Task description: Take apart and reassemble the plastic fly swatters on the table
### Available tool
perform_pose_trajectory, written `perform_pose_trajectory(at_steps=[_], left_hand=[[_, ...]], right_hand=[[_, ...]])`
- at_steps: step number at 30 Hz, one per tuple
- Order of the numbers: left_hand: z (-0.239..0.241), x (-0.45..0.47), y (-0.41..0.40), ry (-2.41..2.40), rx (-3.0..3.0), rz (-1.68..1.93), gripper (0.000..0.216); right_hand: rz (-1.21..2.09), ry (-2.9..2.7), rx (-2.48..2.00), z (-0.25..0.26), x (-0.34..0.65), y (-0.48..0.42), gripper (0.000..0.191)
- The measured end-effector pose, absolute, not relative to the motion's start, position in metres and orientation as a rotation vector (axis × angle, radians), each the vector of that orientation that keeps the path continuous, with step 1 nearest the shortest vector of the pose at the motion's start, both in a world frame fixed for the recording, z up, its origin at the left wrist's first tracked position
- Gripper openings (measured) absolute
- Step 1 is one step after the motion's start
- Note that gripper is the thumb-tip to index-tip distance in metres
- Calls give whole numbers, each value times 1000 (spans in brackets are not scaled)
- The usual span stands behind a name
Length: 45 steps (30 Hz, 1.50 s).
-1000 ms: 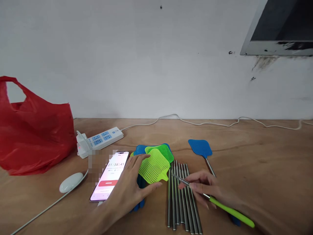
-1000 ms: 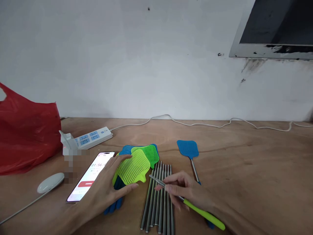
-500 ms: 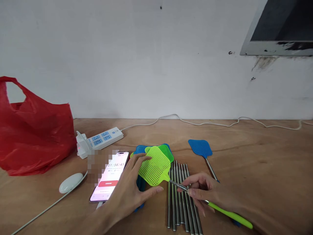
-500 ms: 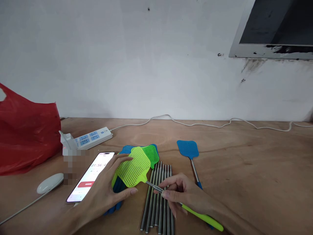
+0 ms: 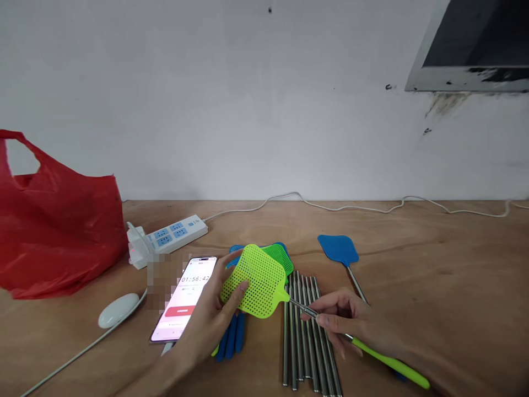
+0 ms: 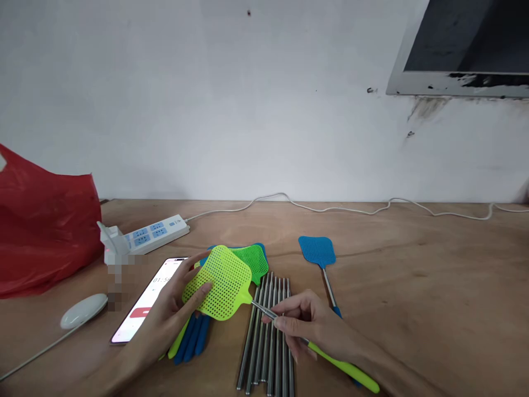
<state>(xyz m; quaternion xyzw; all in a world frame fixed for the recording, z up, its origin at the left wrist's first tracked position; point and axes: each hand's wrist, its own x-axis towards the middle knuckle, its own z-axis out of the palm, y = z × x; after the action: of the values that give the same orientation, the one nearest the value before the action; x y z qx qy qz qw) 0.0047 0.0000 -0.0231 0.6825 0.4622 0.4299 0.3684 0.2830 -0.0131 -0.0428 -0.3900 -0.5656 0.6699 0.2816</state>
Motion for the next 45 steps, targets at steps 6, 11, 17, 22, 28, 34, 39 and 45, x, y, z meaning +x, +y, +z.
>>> perform_pose_trajectory(at_steps=[6,11,17,22,28,34,39,45], left_hand=[[-28,7,-4,1207,1825,1068,46],[-28,9,-8,1198,1861,1071,49],[-31,6,-8,1231,1949,1046,54],[-36,3,-8,1271,2010,1012,54],[-25,1,-5,1216,2070,952,60],[-12,4,1,1322,1841,1142,40],[-17,6,1,1245,1836,1109,23],[-13,9,-4,1139,1913,941,31]], right_hand=[[1788,-1529,-1038,-45,281,-15,45],[1773,-1558,-1012,-42,279,-17,44],[1774,-1534,-1012,-42,278,-20,45],[1775,-1547,-1025,-47,280,-20,43],[1774,-1453,-1050,-49,278,-19,40],[1802,-1213,-1009,-51,278,-10,50],[1748,-813,-941,-38,278,-9,42],[1650,-606,-910,-29,279,-11,28]])
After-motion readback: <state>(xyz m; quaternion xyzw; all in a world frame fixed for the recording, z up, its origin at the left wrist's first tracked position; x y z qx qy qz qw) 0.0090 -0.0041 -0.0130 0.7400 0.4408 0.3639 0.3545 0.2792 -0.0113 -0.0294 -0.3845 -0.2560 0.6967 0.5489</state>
